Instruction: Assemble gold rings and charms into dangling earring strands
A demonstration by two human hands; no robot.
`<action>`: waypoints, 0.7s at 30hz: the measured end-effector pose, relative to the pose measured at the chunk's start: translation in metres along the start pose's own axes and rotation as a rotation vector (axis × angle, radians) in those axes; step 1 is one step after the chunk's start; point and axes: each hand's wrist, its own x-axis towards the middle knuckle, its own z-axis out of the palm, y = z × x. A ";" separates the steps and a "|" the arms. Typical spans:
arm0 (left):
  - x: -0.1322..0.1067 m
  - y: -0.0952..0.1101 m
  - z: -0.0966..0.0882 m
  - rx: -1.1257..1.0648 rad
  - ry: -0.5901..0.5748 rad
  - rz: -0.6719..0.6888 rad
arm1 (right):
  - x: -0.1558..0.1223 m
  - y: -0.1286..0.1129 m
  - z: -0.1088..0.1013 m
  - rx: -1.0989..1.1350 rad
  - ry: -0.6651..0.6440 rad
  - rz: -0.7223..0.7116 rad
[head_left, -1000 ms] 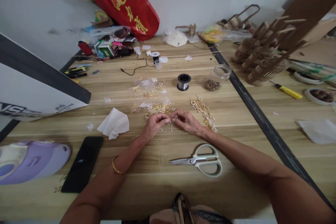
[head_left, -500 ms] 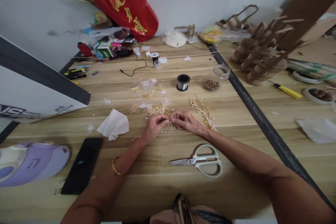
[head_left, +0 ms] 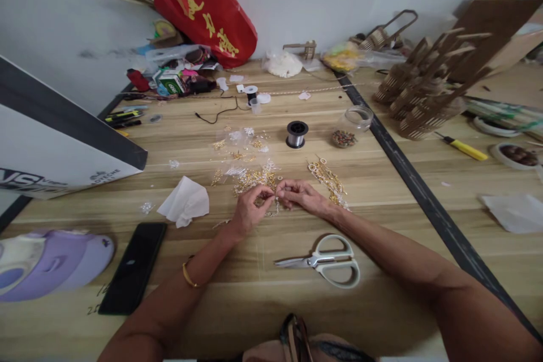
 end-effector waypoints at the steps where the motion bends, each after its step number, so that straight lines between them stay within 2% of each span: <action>1: 0.000 0.000 0.000 0.013 0.000 0.017 | 0.000 0.000 0.000 -0.003 0.001 0.000; 12: 0.001 0.003 -0.003 0.034 -0.006 0.048 | 0.002 -0.001 0.002 -0.036 0.027 -0.022; 21: 0.004 0.002 -0.006 -0.084 -0.056 -0.102 | 0.001 0.000 0.002 -0.090 0.075 -0.028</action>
